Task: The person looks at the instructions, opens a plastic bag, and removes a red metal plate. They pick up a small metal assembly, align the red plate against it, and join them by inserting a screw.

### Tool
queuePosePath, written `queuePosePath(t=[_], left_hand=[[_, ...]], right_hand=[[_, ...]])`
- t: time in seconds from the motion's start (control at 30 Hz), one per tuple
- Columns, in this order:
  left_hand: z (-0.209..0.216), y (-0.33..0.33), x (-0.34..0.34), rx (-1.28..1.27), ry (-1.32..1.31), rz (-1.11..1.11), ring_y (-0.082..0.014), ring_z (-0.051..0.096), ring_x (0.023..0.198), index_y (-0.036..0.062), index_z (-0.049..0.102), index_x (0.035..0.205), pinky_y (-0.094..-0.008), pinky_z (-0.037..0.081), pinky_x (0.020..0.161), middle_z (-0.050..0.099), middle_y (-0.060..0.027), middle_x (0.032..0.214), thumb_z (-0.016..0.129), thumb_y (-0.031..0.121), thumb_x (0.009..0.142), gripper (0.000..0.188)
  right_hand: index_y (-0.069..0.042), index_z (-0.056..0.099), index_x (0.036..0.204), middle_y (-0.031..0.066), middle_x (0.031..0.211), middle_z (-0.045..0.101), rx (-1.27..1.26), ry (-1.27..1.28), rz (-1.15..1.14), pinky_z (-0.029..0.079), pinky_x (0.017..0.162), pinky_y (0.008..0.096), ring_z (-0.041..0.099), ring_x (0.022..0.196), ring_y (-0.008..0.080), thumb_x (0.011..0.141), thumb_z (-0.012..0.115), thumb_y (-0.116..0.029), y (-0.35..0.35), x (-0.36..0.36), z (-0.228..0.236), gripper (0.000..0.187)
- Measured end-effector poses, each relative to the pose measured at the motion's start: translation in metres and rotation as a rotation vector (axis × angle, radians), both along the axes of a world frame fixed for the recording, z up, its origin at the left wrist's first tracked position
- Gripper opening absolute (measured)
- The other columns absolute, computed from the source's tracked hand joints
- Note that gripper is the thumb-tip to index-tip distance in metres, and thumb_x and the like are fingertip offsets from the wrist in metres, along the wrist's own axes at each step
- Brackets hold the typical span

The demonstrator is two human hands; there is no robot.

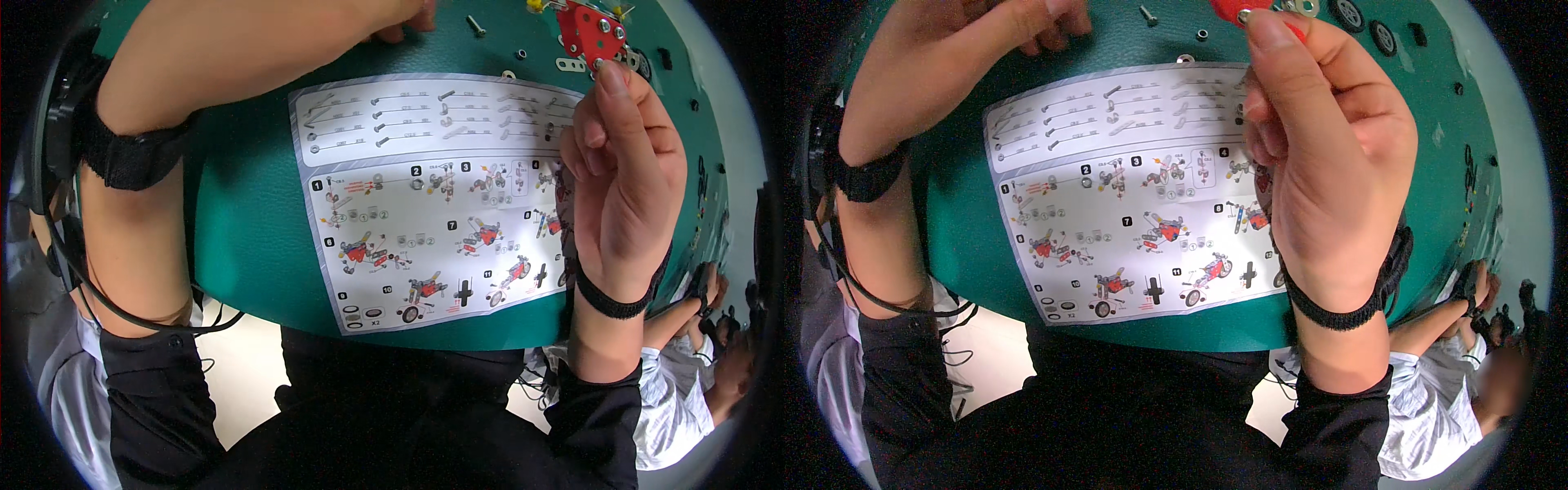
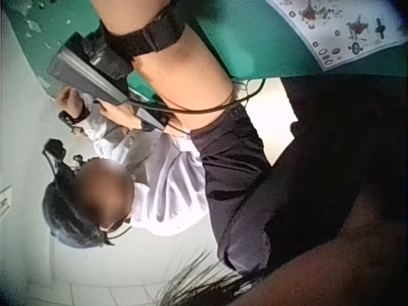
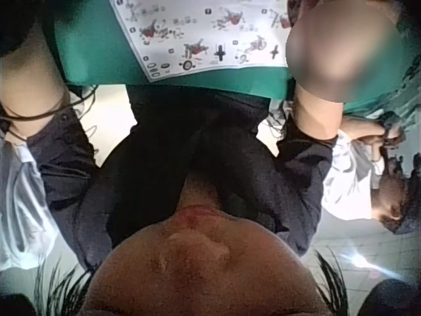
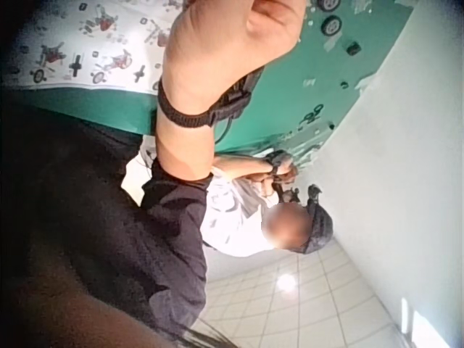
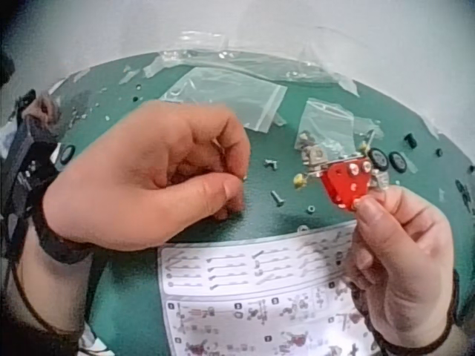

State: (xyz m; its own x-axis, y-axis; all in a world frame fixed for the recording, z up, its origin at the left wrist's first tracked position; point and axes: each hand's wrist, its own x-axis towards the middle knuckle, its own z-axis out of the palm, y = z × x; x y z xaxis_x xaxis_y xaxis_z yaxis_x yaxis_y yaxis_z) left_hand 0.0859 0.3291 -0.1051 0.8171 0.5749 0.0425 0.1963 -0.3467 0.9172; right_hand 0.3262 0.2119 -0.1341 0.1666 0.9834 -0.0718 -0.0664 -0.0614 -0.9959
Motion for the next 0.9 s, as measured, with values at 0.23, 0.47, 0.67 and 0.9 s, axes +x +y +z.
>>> queuePosePath(t=[0.23,0.47,0.67,0.9], left_hand=[[0.006,-0.011,0.003,-0.054,-0.071,0.13,-0.013,0.063,0.078,-0.0099,0.055,0.119,-0.0258,0.053,0.073,0.067,-0.0135,0.088,0.05,0.001,0.096,0.026],[-0.005,-0.013,0.007,-0.211,-0.078,0.149,-0.0132,0.065,0.083,-0.0097,0.06,0.109,-0.0247,0.054,0.076,0.069,-0.0129,0.091,0.054,-0.002,0.094,0.018],[-0.001,-0.005,0.004,-0.324,0.015,0.089,-0.0112,0.065,0.081,-0.0079,0.06,0.102,-0.023,0.054,0.075,0.069,-0.0125,0.09,0.062,-0.005,0.091,0.012],[-0.003,-0.016,0.007,-0.241,-0.09,0.098,-0.0123,0.067,0.083,-0.0093,0.06,0.104,-0.0229,0.054,0.074,0.07,-0.0144,0.091,0.063,-0.006,0.091,0.013]], right_hand=[[-0.003,0.066,0.104,-0.0042,0.07,0.05,-0.005,-0.036,-0.057,0.032,0.054,0.0207,0.039,0.059,0.0036,0.099,0.062,-0.02,-0.004,-0.019,0.006,0.018],[-0.003,0.066,0.106,-0.0036,0.07,0.052,-0.017,-0.069,-0.09,0.031,0.053,0.0198,0.041,0.059,0.0036,0.098,0.064,-0.02,-0.007,-0.02,0.006,0.02],[-0.003,0.066,0.106,-0.0043,0.07,0.052,-0.006,-0.061,-0.061,0.032,0.054,0.0205,0.041,0.06,0.0036,0.098,0.064,-0.021,-0.007,-0.021,0.006,0.019],[-0.004,0.066,0.104,-0.0049,0.07,0.051,-0.001,-0.042,-0.067,0.032,0.056,0.0209,0.04,0.06,0.0036,0.098,0.064,-0.02,-0.007,-0.021,0.004,0.018]])
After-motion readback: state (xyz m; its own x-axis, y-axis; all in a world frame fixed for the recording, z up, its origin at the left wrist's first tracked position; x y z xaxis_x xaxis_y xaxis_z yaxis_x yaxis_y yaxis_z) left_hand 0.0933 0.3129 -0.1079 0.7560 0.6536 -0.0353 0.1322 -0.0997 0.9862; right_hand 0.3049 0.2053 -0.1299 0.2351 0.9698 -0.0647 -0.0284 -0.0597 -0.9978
